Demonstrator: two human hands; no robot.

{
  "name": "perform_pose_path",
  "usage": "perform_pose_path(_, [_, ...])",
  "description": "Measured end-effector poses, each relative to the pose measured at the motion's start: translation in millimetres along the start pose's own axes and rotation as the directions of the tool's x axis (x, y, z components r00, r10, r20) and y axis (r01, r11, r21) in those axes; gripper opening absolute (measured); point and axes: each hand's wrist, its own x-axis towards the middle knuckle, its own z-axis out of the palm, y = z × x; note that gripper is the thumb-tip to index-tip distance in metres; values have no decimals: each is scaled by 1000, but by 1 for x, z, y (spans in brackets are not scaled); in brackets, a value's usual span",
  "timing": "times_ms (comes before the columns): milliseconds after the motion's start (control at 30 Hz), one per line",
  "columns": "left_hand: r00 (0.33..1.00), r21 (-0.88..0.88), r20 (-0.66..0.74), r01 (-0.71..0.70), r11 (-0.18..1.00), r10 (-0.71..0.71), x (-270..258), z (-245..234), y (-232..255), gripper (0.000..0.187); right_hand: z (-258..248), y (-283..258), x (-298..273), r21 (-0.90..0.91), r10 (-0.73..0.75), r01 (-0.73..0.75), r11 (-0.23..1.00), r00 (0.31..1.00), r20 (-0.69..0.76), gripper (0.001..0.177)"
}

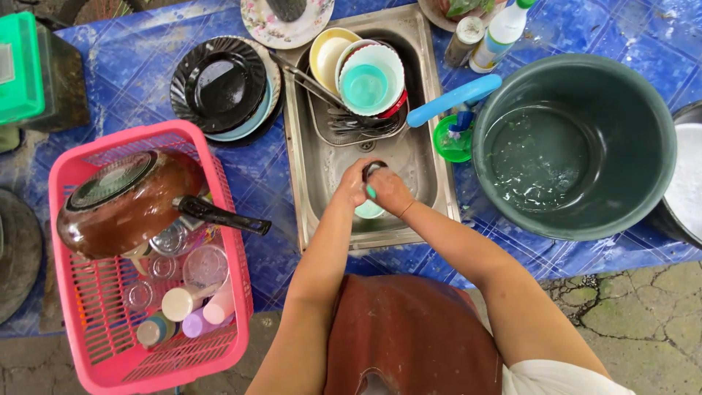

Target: Wash several kitchen items, including a pan, bowls, and a bottle using a sponge and soapy water.

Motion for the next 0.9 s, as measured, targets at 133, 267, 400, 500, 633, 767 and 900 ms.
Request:
perform_pose_path(133, [966,-240,107,-205,949,236,-11,8,-32,27,1,-30,33,211,518,-507,836,855,2,33])
perform_pose_path(267, [725,199,-18,-673,713,689,-52,36,-30,27,4,-39,40,520,777,-663,539,629,-2,37])
perform_pose_path(400, [989,-397,107,-48,917,98,-63,35,1,47,-43,-64,44,-147,295,-307,940,950,-102,44])
perform_pose_path(500, [968,-344,189,-94,934,167,-1,-10,-30,32,-46,-30,30,464,599,-487,740,791,-125,42])
perform_pose_path(633, [991,-304,97,-57,951,90,-42,38,-26,43,-61,64,13,62,560,-606,793,686,-464,29])
perform_pose_path(767, [927,-310,365,30,950,90,-45,44,-26,44,-57,128,18,10,621,-769,639,508,-597,70])
perform_pose_path(900, [935,-187,307,-122,975,176,-79,58,-22,44,-28,176,2,39,746,-890,454,356,-563,68])
